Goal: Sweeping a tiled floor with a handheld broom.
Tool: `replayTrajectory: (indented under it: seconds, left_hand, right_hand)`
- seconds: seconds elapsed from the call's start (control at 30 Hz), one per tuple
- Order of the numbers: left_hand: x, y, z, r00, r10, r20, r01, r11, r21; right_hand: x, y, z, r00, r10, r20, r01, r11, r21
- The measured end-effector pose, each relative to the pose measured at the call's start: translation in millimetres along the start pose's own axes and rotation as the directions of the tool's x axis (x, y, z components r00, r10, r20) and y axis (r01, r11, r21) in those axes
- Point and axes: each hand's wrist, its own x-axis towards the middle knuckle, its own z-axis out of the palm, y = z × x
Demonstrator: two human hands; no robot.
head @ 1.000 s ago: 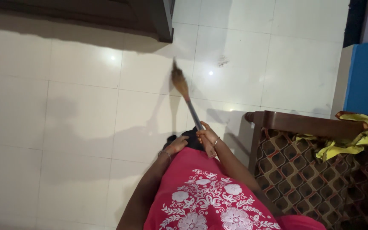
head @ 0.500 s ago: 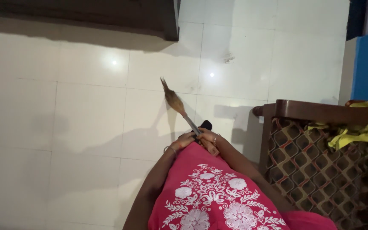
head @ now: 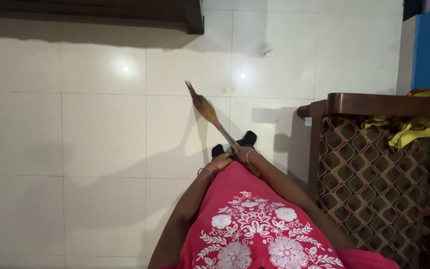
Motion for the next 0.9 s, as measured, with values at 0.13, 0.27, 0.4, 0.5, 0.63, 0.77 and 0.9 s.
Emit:
replayTrajectory:
  seconds: [0.13,0.27,0.4,0.5,0.63,0.77,0.9]
  left_hand:
    - [19.5,-22.2,2.6,0.997,-0.056,-0.053,0.057,0.998,0.023]
    - [36.2,-33.4,5.5,0.997,-0.015,-0.080,0.020,0.998,0.061]
    - [43.0,-21.7,13.4,0.993,-0.064,-0.097,0.070,0.996,0.060]
    - [49.4,-2.0,23.5,0.985,-0.125,-0.119,0.133,0.989,0.064]
    - [63.8,-3.0,41.8,0.980,-0.150,-0.131,0.161,0.983,0.085]
    - [80.2,-12.8,64.8,0.981,-0.097,-0.170,0.111,0.991,0.073]
    - [80.0,-6.8,76.6,0.984,-0.083,-0.159,0.084,0.996,-0.003]
  right_hand:
    - [-23.0,-3.7,-19.3,0.998,0.053,0.030,-0.044,0.967,-0.252]
    - [-65.6,-7.7,-58.6,0.988,0.155,0.004,-0.148,0.952,-0.268]
    - [-54.3,47.9,-81.3,0.963,0.262,-0.065,-0.269,0.923,-0.274]
    - [-9.8,123.2,-95.0,0.965,0.257,-0.059,-0.262,0.905,-0.335]
    - [10.1,155.2,-140.4,0.952,0.288,-0.106,-0.306,0.898,-0.316]
    - [-18.5,130.1,-168.1,0.938,0.274,-0.213,-0.332,0.886,-0.325]
    - [-36.5,116.0,-157.2,0.923,0.261,-0.283,-0.314,0.936,-0.161]
